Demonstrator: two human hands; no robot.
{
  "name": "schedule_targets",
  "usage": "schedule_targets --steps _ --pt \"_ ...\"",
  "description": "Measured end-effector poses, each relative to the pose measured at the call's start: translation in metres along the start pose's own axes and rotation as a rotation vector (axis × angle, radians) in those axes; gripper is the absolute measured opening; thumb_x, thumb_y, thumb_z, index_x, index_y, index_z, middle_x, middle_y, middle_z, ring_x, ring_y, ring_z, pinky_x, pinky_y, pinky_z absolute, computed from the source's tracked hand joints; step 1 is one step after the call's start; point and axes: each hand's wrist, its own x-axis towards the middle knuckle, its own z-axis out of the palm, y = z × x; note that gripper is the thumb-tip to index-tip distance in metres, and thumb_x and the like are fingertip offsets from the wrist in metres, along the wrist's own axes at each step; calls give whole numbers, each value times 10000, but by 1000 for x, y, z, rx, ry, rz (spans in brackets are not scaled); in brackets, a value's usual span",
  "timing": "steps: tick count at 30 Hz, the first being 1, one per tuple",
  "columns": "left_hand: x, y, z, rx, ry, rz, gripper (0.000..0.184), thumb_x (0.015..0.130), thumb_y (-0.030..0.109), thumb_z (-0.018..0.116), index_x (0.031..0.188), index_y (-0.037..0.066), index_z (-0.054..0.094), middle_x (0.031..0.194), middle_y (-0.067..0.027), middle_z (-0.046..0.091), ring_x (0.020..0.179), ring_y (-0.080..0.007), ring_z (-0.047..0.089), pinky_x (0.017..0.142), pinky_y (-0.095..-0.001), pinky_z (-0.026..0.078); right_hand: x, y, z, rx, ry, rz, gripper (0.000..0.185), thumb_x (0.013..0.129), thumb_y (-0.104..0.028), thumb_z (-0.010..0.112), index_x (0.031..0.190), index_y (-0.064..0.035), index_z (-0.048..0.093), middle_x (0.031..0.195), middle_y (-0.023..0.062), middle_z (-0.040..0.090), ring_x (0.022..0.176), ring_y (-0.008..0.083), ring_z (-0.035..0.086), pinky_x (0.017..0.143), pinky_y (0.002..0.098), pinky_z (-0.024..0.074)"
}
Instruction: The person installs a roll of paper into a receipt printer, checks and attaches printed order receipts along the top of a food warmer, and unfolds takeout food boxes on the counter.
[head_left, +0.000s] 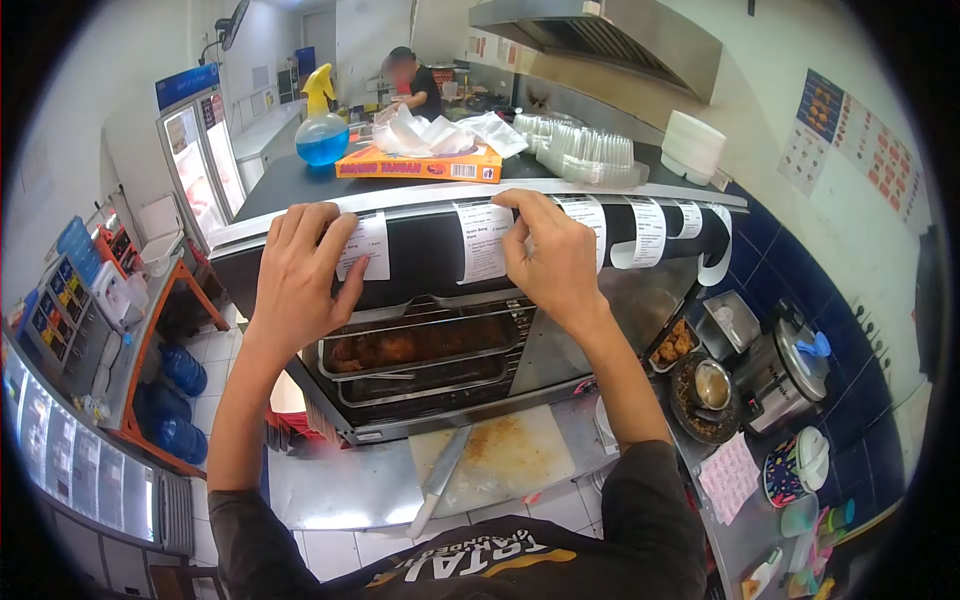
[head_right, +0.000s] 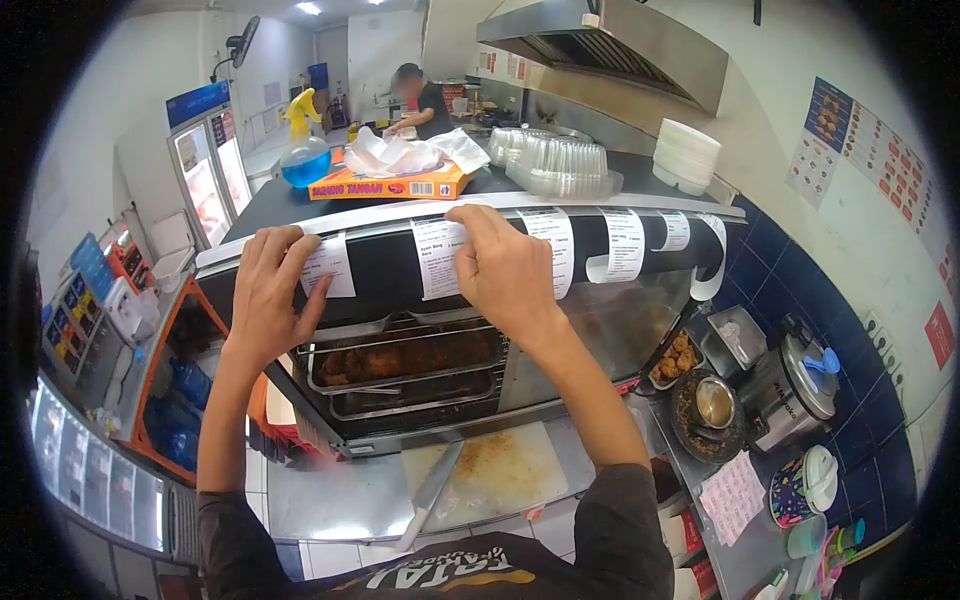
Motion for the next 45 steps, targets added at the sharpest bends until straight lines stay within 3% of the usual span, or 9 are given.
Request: schedule_targets --steps 17,21,23,26,33,37,38,43,45 --pt "-8 0 -1 89 20 -71 362 832 118 719 1159 -7 628 1119 -166 597 1045 -372 565 922 -466 431 -7 -11 22 -185 -1 -35 300 809 -16 679 1096 -97 717 1133 64 693 680 259 716 568 373 565" --pt "-11 2 3 95 54 -69 369 842 100 704 1182 -14 616 1142 -190 600 1062 -391 564 948 -481 427 -16 -11 9 -155 85 -26 428 806 -13 680 1219 -117 716 1229 64 684 636 236 692 547 361 546" --pt "-10 5 2 101 53 -78 369 846 98 697 1187 -16 612 1154 -196 603 1068 -397 563 953 -482 427 -27 -12 -24 -23 210 20 462 787 33 675 1221 -115 733 1205 82 720 701 227 716 586 335 565" --pt "-9 8 1 126 26 -107 376 853 97 691 1202 -20 616 1165 -205 605 1069 -400 568 959 -484 428 -49 14 -64 129 314 239 269 867 -17 662 1119 -76 737 1077 116 740 903 320 730 762 368 581" --pt "48 62 24 -115 -18 19 374 877 94 669 1225 -34 622 1185 -204 610 1112 -404 575 988 -482 429 -47 57 -59 105 217 581 271 951 -195 673 1122 12 707 978 175 757 935 390 719 837 420 547" --pt "69 80 52 -110 -52 86 335 856 69 646 1166 -54 620 1163 -194 603 1145 -389 568 1015 -476 425 -32 60 -56 287 143 742 322 952 -280 716 1007 37 723 854 173 755 815 298 735 779 386 543" --pt "70 83 56 -117 -62 74 342 864 63 640 1186 -53 621 1187 -198 601 1156 -394 561 1023 -482 422 -34 66 -53 306 156 708 324 952 -288 731 960 35 733 829 150 751 778 213 709 751 366 534" --pt "70 89 62 -122 -129 18 408 884 85 637 1266 -54 596 1265 -206 576 1179 -392 555 1055 -491 403 -49 64 -83 381 108 627 259 981 -218 710 1008 39 728 864 53 713 841 113 596 796 287 486" --pt "60 87 53 -155 57 15 444 885 89 659 1312 -18 601 1302 -211 577 1175 -382 559 1050 -484 402 -50 19 -100 429 221 625 212 994 -181 693 953 27 694 766 -31 592 750 52 481 691 238 412"
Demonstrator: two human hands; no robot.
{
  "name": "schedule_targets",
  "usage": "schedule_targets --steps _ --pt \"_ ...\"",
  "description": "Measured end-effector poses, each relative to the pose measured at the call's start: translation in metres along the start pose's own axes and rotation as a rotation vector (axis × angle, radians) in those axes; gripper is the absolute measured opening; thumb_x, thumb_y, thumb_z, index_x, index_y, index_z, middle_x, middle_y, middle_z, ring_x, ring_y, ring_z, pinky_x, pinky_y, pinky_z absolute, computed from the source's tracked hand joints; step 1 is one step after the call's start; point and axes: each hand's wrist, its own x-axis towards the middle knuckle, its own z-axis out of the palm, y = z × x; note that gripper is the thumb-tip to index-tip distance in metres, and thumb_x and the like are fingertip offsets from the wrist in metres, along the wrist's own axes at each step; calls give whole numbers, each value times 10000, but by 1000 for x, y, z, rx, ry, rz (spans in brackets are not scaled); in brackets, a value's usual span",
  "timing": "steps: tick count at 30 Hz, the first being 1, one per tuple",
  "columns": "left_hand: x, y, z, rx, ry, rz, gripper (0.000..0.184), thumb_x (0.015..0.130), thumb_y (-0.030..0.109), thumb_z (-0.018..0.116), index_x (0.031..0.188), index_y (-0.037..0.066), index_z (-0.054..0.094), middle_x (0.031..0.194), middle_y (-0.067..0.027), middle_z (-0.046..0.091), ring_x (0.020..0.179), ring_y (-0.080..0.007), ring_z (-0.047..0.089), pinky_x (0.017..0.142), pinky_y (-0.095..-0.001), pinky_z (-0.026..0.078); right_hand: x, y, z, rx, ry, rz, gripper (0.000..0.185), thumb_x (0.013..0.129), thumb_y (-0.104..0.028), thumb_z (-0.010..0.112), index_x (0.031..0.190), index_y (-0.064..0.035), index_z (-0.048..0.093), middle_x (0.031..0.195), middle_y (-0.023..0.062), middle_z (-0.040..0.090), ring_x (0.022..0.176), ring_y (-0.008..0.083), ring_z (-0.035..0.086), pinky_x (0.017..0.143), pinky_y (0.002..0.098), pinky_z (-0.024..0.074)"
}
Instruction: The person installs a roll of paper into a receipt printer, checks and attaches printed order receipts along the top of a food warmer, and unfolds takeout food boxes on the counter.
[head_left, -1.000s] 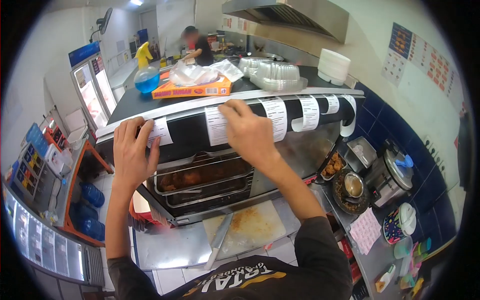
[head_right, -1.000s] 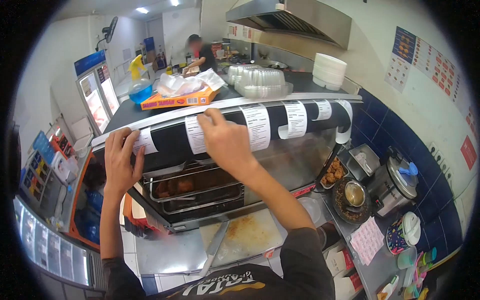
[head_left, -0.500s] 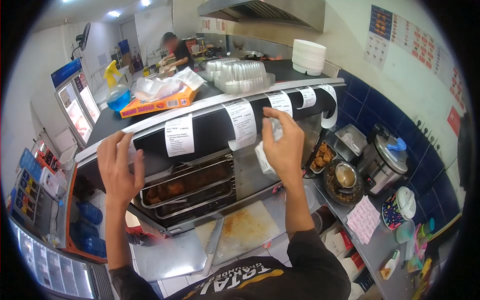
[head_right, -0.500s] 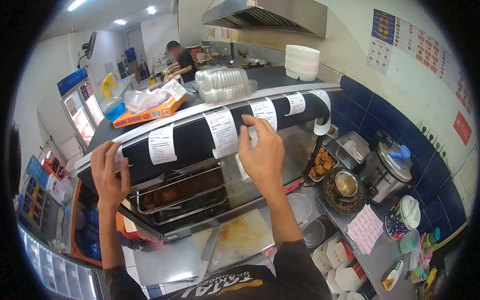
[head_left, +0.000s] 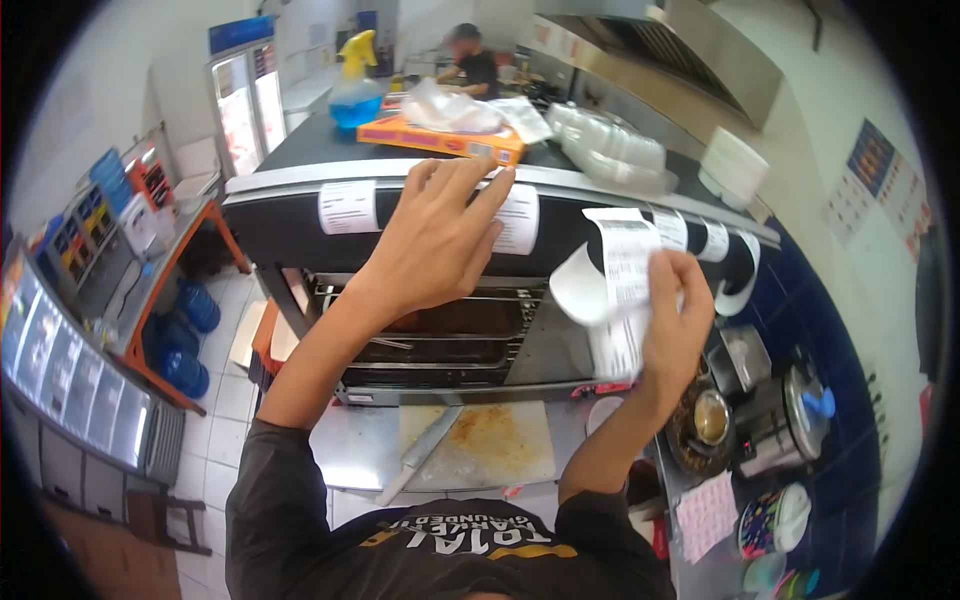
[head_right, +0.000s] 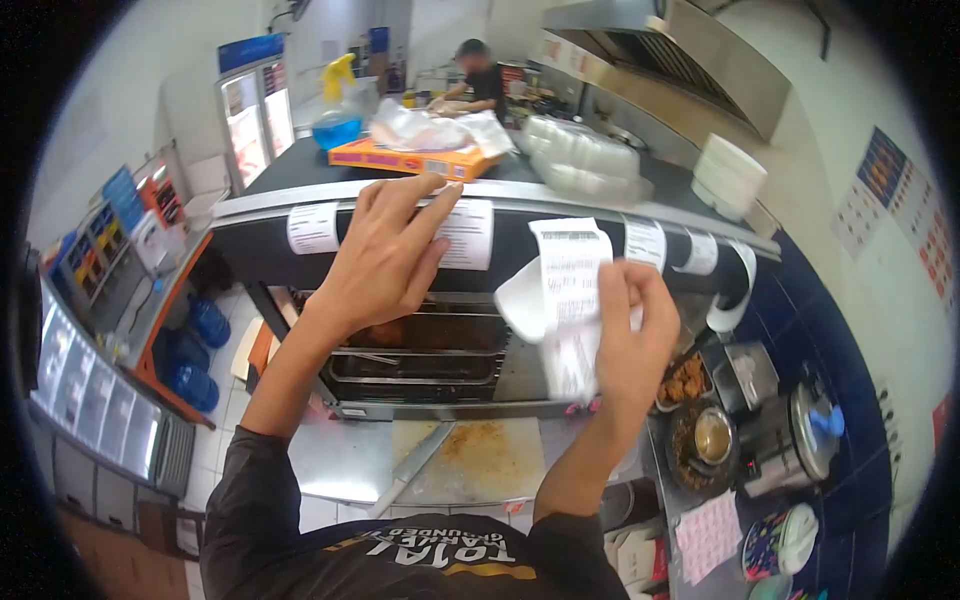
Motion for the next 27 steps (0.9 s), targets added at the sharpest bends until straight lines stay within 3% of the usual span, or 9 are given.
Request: schedule_targets --steps 2,4,8,14,20,23,27 --pt "-19 -11 -25 38 111 -94 411 876 78 671 1280 10 643 1261 -197 607 1155 -377 570 1032 -483 412 -29 -29 17 244 -81 14 119 979 -114 713 952 0 689 748 -73 562 701 14 450 634 201 356" --pt "-46 -38 -44 164 98 -132 352 846 77 677 1193 20 666 1161 -133 642 1103 -343 604 989 -483 421 -45 -48 46 287 -219 -59 118 980 -105 714 962 7 682 751 -36 632 699 19 519 615 217 397" --pt "-82 -70 -70 255 94 -183 318 861 51 645 1176 18 676 1152 -129 655 1109 -338 606 1001 -466 412 -48 -50 122 323 -356 63 159 1002 -133 681 990 24 658 756 119 744 716 70 648 638 282 495" --pt "-111 -100 -112 322 54 -226 320 892 43 608 1203 4 672 1180 -142 662 1137 -347 599 1019 -458 408 -53 -54 209 405 -355 -35 193 1008 -151 671 977 36 634 732 158 740 684 113 695 622 315 506" --pt "-100 -84 -128 76 172 -212 327 911 37 576 1224 -6 660 1223 -165 660 1157 -376 585 1052 -464 400 -72 -53 236 377 -356 11 191 1018 -149 647 996 38 614 736 172 742 666 133 696 604 333 516" --pt "-88 -80 -128 30 -102 -194 364 903 21 568 1254 -11 661 1263 -177 652 1217 -363 564 1082 -449 387 -83 -54 233 325 -373 62 202 1016 -161 651 1001 37 614 740 176 743 667 148 706 603 343 520" --pt "-82 -85 -119 102 -178 -134 345 906 31 571 1236 -15 662 1260 -178 653 1211 -359 565 1084 -446 377 -87 -59 232 370 -369 105 194 1008 -170 659 985 20 630 745 191 740 655 212 730 608 362 524"
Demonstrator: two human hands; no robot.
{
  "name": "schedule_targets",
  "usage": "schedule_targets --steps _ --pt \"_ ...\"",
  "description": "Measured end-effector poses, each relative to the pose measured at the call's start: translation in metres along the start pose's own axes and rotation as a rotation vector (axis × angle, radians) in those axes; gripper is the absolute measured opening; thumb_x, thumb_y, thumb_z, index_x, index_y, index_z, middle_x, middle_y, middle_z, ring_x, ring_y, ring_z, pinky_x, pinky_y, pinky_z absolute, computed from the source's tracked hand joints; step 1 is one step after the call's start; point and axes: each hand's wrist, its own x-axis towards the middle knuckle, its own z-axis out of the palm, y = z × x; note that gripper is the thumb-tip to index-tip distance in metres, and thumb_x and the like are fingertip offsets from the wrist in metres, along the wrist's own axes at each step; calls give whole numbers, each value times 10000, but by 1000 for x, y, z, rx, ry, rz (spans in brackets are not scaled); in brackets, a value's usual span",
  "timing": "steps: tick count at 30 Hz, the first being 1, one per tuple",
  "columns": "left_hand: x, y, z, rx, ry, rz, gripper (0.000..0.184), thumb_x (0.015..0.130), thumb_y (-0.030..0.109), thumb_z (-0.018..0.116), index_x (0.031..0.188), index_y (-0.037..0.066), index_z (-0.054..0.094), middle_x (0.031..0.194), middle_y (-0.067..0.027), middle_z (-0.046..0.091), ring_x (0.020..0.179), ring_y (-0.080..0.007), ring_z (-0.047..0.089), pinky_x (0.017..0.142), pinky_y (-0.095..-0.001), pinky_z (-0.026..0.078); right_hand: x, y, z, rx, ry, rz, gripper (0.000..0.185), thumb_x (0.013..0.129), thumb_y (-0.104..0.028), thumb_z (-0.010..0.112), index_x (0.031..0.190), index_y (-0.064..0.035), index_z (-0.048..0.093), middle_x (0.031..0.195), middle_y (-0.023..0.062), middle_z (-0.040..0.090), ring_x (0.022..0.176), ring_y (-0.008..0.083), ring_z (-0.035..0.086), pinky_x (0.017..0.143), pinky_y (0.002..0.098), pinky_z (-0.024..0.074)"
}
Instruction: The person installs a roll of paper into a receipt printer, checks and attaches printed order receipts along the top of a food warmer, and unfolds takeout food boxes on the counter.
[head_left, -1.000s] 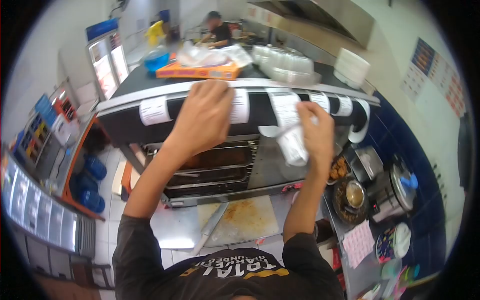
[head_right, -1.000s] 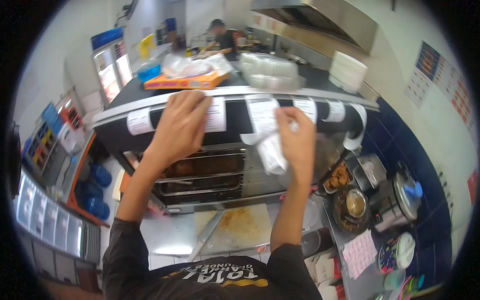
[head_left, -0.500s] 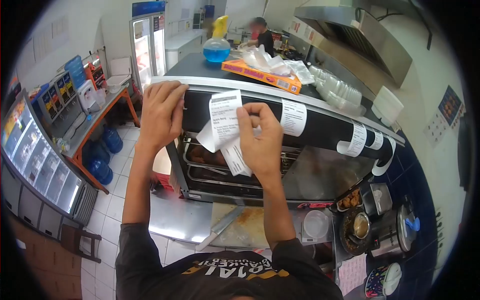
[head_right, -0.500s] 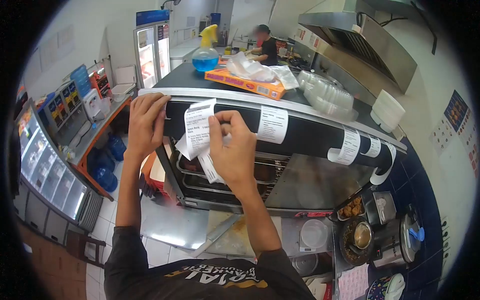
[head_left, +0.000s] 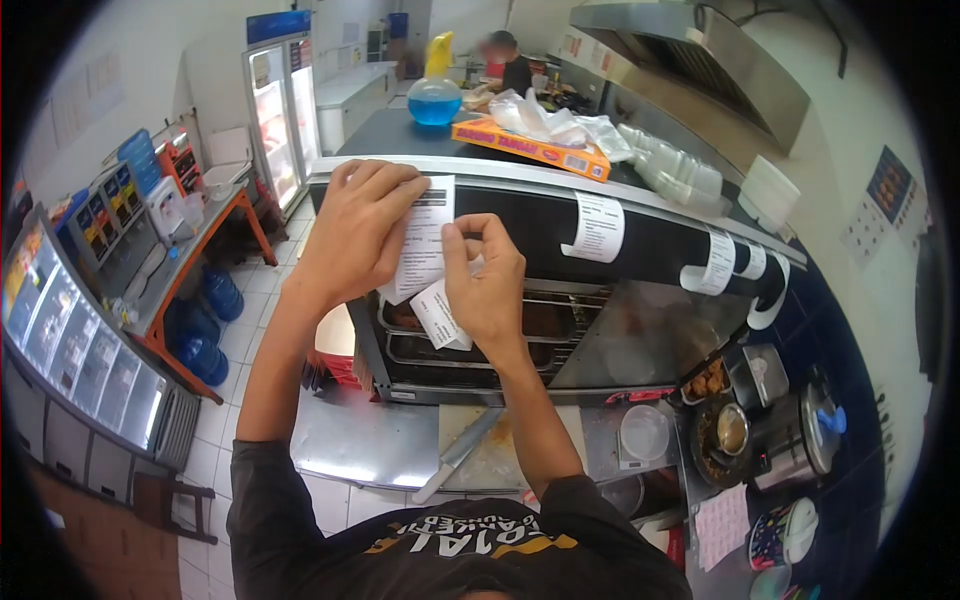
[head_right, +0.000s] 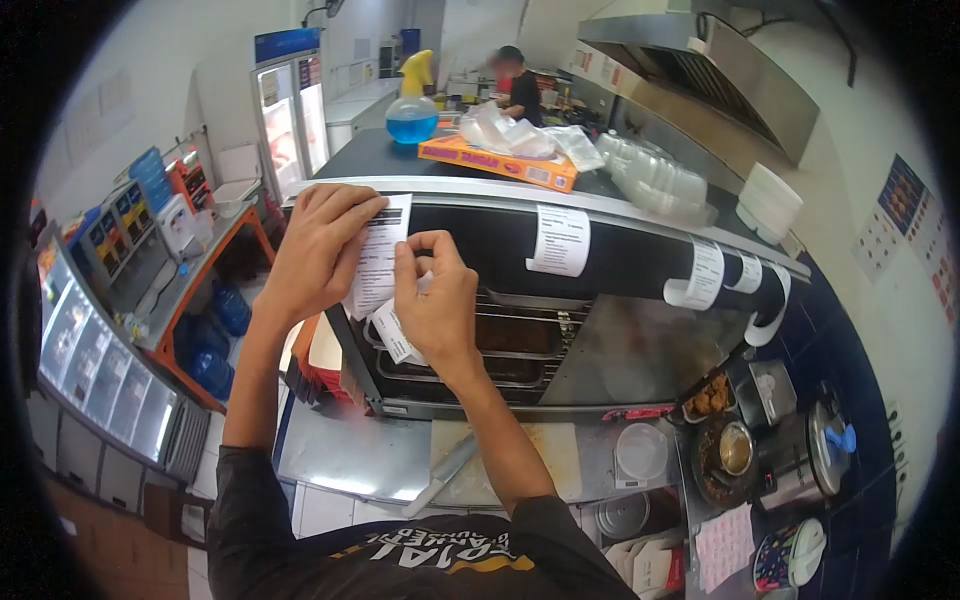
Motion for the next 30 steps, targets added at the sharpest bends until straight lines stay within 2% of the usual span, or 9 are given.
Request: schedule_targets --steps 1,4,7,9,11,14,18,25,30 --pt "2 -1 0 3 22 8 329 886 29 581 1202 -19 661 1224 -174 652 1187 -351 573 1071 -456 382 0 0 0 -9 23 1 194 1008 -170 659 985 20 630 745 191 740 655 212 730 608 362 524" --pt "10 -1 4 -15 47 23 300 873 30 593 1160 -23 660 1177 -168 642 1151 -343 579 1050 -463 389 -3 -7 -13 -137 18 -61 175 987 -196 687 956 -24 674 735 188 719 681 343 740 614 394 528" --pt "13 2 8 -24 44 12 259 903 47 590 1142 -24 658 1141 -163 614 1120 -345 570 1031 -454 390 -17 -23 -57 -386 156 -226 149 973 -191 697 969 -42 693 785 142 730 719 346 737 638 414 545" --pt "13 5 8 7 52 -26 243 927 67 582 1141 -23 653 1124 -163 602 1108 -346 562 1023 -456 389 -11 -28 -98 -626 369 -406 125 963 -184 697 988 -62 709 895 109 733 758 333 733 649 433 554" --pt "14 6 11 2 63 -7 226 942 88 577 1130 -19 641 1110 -168 593 1102 -350 556 1017 -460 390 6 -35 -130 -921 418 -510 112 943 -151 682 1008 -69 721 1029 106 716 789 303 737 653 427 567" --pt "16 9 14 104 73 25 178 950 99 577 1088 -5 620 1091 -174 582 1074 -358 555 1007 -468 395 32 -18 -148 -1117 214 -537 148 899 -103 671 1030 -77 735 1102 102 698 750 311 736 639 422 582" --pt "16 11 17 134 110 -3 165 946 78 575 1077 -12 617 1091 -187 589 1075 -377 555 998 -473 405 39 -7 -131 -1173 91 -578 252 875 -61 626 1091 -115 744 1105 76 711 703 322 727 614 426 584" --pt "5 13 27 265 154 -8 199 992 93 539 1129 -28 618 1135 -203 622 1135 -385 567 1046 -497 395 46 1 -68 -1199 -32 -714 226 819 -64 653 1039 -48 702 1011 150 657 632 303 710 536 403 568" --pt "1 14 27 229 164 -82 289 1010 107 535 1250 -35 611 1231 -214 618 1197 -405 557 1129 -510 361 16 -17 -127 -1042 160 -704 367 827 -102 698 1193 -119 707 1172 124 698 748 302 741 595 397 593"
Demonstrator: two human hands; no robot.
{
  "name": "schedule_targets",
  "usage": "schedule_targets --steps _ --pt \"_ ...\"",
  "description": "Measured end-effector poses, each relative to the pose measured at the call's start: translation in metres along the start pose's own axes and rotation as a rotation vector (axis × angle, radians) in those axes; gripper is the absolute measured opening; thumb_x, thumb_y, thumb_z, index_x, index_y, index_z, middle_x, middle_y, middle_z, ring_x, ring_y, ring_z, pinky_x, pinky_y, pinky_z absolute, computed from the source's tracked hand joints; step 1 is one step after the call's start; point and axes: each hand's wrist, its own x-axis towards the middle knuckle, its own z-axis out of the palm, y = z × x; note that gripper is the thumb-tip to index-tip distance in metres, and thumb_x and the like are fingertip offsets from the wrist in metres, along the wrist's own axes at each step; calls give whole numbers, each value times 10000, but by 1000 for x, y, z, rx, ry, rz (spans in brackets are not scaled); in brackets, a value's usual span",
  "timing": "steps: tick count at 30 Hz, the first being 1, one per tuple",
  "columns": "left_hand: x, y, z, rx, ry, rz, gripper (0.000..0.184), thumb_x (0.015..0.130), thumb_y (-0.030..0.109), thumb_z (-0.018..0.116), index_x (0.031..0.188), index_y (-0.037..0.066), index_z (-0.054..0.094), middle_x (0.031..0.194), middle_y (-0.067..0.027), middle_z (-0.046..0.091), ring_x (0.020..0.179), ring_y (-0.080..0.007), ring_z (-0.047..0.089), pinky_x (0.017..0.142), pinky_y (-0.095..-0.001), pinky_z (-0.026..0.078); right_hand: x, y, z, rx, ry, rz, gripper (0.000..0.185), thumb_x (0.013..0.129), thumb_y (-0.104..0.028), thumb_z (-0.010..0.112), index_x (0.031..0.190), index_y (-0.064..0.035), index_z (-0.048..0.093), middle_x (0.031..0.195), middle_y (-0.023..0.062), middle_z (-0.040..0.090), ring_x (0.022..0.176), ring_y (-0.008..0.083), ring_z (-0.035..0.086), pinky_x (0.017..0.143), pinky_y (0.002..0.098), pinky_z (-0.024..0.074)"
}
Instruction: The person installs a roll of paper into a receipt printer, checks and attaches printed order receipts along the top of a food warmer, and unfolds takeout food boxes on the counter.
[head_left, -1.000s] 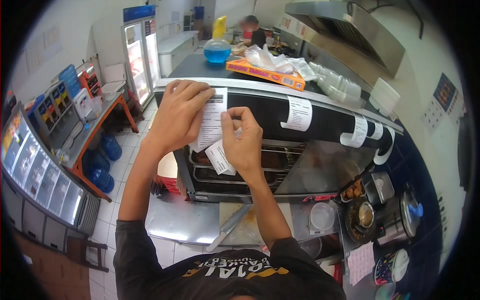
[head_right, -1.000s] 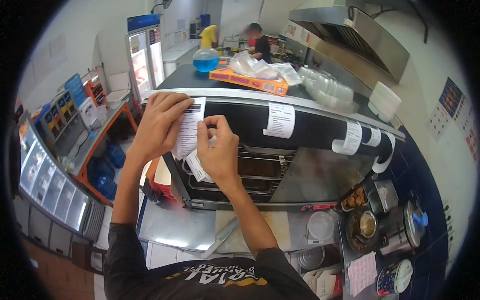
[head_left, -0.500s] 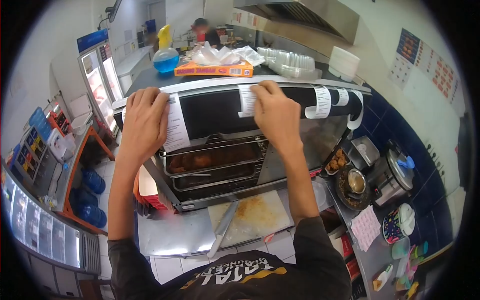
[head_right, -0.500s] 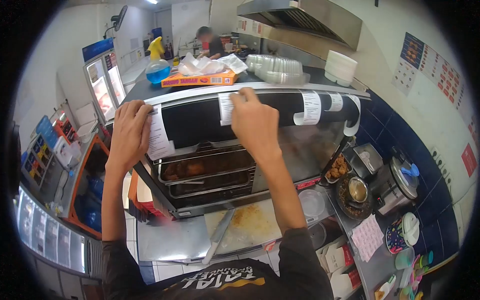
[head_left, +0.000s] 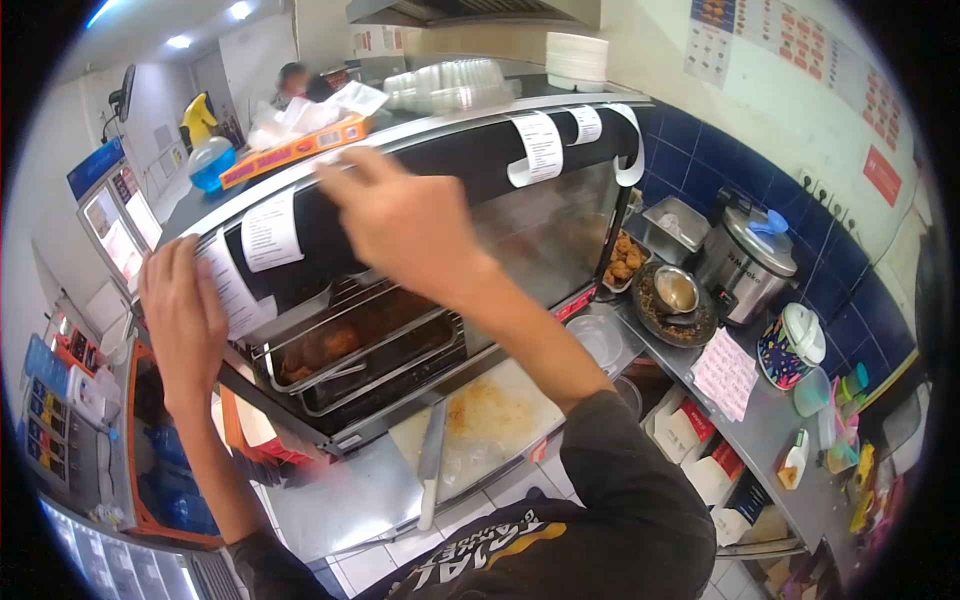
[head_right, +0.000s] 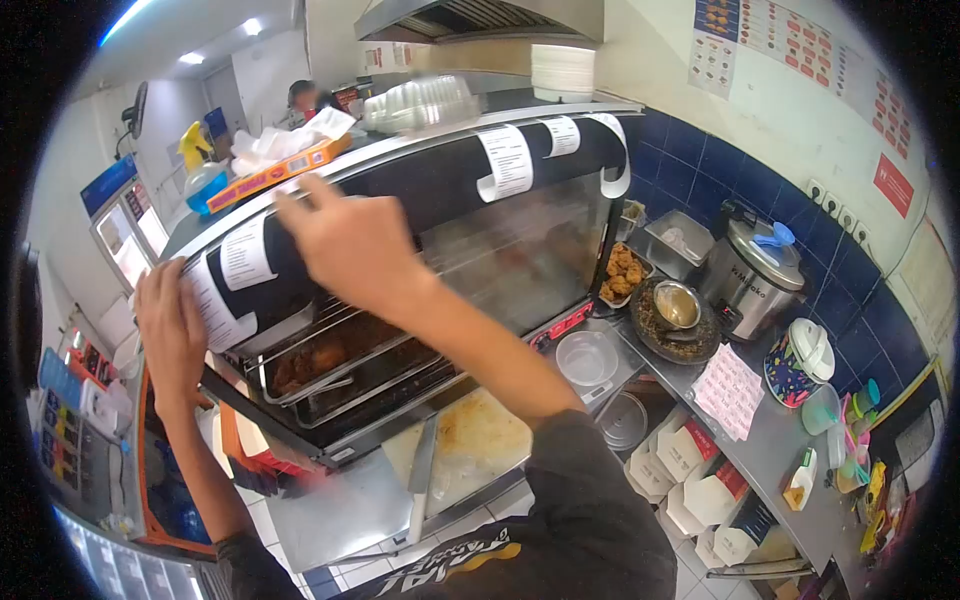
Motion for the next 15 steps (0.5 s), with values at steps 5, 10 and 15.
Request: schedule_targets --steps 5,10,15 --pt "24 68 -5 -90 143 28 370 986 58 557 1343 -23 609 1352 -248 585 1292 -432 537 1154 -499 367 -37 134 -116 -276 117 326 275 888 2 626 1098 -113 762 1099 85 741 904 310 726 795 396 578" --pt "102 220 67 -515 24 372 384 915 -9 579 1295 -57 593 1301 -250 604 1221 -429 579 1061 -466 464 -50 260 -121 -381 40 159 242 884 -67 640 1086 -108 767 1099 78 730 842 339 730 739 447 584" --pt "147 294 145 -392 -72 335 458 811 -11 575 1261 -98 585 1229 -213 600 1161 -378 576 1042 -443 456 -47 290 -105 -350 -109 97 236 882 -84 630 1073 -100 768 1089 89 728 762 347 735 692 441 593"
